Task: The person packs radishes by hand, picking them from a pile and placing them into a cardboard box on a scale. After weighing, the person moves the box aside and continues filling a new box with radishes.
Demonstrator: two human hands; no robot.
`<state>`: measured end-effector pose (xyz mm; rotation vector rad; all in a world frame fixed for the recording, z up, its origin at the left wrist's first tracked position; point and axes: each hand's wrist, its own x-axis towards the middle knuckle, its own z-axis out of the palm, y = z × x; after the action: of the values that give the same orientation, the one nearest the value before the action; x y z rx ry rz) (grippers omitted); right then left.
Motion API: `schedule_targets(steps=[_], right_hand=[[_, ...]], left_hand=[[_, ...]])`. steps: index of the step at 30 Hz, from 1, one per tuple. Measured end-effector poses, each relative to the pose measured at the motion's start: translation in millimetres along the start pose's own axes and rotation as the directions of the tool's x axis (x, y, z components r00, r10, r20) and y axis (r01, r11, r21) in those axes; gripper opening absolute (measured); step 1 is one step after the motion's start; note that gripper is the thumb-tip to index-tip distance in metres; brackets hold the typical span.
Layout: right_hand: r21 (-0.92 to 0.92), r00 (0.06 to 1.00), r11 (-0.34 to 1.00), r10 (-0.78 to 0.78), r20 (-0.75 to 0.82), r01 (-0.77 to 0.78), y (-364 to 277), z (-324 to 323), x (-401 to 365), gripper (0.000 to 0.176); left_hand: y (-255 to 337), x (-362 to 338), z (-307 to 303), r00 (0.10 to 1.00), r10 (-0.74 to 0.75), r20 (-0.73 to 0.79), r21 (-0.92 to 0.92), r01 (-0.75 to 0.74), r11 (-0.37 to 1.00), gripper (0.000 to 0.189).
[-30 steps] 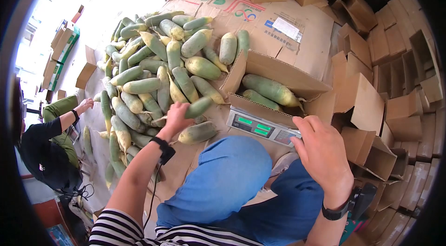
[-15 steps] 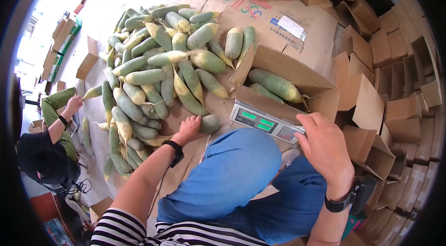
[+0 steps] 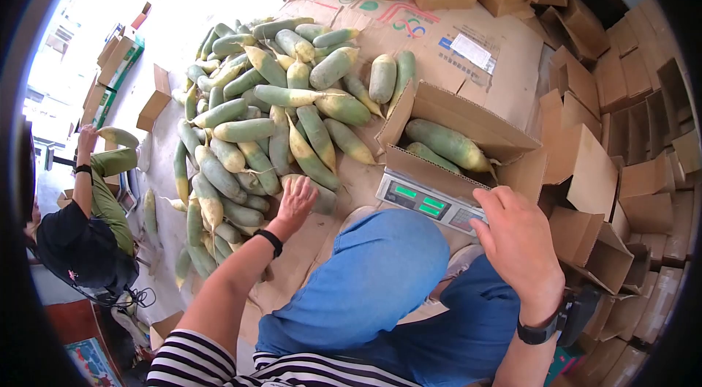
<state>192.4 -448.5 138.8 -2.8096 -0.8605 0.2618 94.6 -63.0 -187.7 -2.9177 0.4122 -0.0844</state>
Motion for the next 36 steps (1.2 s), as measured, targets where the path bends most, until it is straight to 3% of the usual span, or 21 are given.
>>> schedule_targets(steps=[1, 3, 4, 7, 8, 10, 11, 13, 15, 17, 20, 23, 28, 31, 32, 35, 36], right_hand=[[0.001, 1.0, 1.0, -0.002, -0.006, 0.003, -0.3, -0.3, 0.3, 0.035], [-0.004, 1.0, 1.0, 0.01, 0.01, -0.01, -0.2, -1.2, 1.6, 0.035], [-0.002, 1.0, 1.0, 0.006, 0.008, -0.006, -0.3, -1.2, 1.7, 0.035], [-0.01, 1.0, 1.0, 0.006, -0.008, -0.006, 1.1, 0.1, 2.0, 0.034], [-0.008, 0.999, 1.0, -0.018, -0.035, 0.018, 2.2, 0.0, 1.3, 0.033], [-0.006, 0.998, 1.0, -0.029, -0.063, 0.029, 4.6, -1.5, -1.1, 0.032], [-0.012, 0.997, 0.999, -0.031, -0.073, 0.03, 5.7, -2.8, -1.0, 0.03], [-0.026, 0.997, 0.999, 0.018, -0.071, -0.019, 14.4, -3.3, -4.9, 0.027], [-0.024, 0.986, 0.998, -0.053, -0.157, 0.05, 30.4, 1.1, -9.6, 0.023], [-0.034, 0.986, 0.999, -0.012, -0.167, 0.007, 43.6, 4.4, -13.7, 0.022], [-0.018, 0.978, 1.0, 0.004, -0.207, -0.008, 53.3, 5.5, -18.9, 0.022], [-0.023, 0.992, 0.996, 0.085, -0.098, -0.088, 56.4, -0.2, -21.2, 0.029], [-0.006, 0.991, 0.994, 0.11, -0.074, -0.111, 57.5, 0.0, -21.5, 0.028], [0.011, 0.987, 0.997, 0.071, -0.147, -0.07, 66.2, 5.3, -19.4, 0.022], [0.011, 0.965, 0.991, 0.136, -0.224, -0.137, 72.1, 7.1, -19.1, 0.024], [0.002, 0.914, 0.975, 0.21, -0.347, -0.223, 101.3, 13.4, -12.2, 0.03], [-0.017, 0.844, 0.945, 0.282, -0.456, -0.325, 112.6, 18.2, -7.9, 0.032]], left_hand=[[6.6, -5.2, -1.1, 1.0, -0.001, -0.003, 0.006, 0.001, 1.0, 0.044], [22.7, -16.4, -4.7, 0.983, -0.18, 0.037, -0.158, 0.183, 0.97, 0.044], [29.3, -22.6, -7.4, 0.969, -0.204, 0.141, -0.267, 0.235, 0.935, 0.044], [39.9, -37.7, -46.3, 0.887, -0.091, 0.453, -0.434, 0.309, 0.847, 0.045], [41.6, -40.5, -60.6, 0.889, -0.088, 0.449, -0.434, 0.303, 0.848, 0.045], [44.1, -46.6, -80.4, 0.839, -0.09, 0.537, -0.573, 0.441, 0.691, 0.044], [39.5, -50.2, -81.7, 0.84, -0.079, 0.536, -0.575, 0.433, 0.694, 0.044], [25.9, -52.4, -80.2, 0.785, 0.103, 0.61, -0.774, 0.564, 0.286, 0.046], [14.9, -45.8, -106.8, 0.724, 0.11, 0.68, -0.717, 0.689, -0.103, 0.053], [12.1, -27.1, -174.8, 0.754, 0.045, 0.655, -0.7, 0.628, -0.339, 0.056], [17.5, -14.3, -249.4, 0.743, -0.146, 0.653, -0.754, 0.619, -0.221, 0.058], [20.4, -21.4, -249.1, 0.816, -0.162, 0.555, -0.828, 0.525, -0.195, 0.058], [24.6, -24.2, -241.3, 0.876, -0.126, 0.465, -0.881, 0.446, -0.157, 0.058], [23.1, -20.8, -222.5, 0.883, -0.122, 0.454, -0.891, 0.445, -0.09, 0.058], [17.5, -16.3, -211.5, 0.818, -0.155, 0.554, -0.83, 0.557, -0.025, 0.057], [24.0, 34.1, -245.2, 0.843, -0.128, 0.522, -0.852, 0.509, -0.121, 0.054], [21.4, 52.3, -230.7, 0.845, -0.204, 0.494, -0.869, 0.483, -0.108, 0.054]])
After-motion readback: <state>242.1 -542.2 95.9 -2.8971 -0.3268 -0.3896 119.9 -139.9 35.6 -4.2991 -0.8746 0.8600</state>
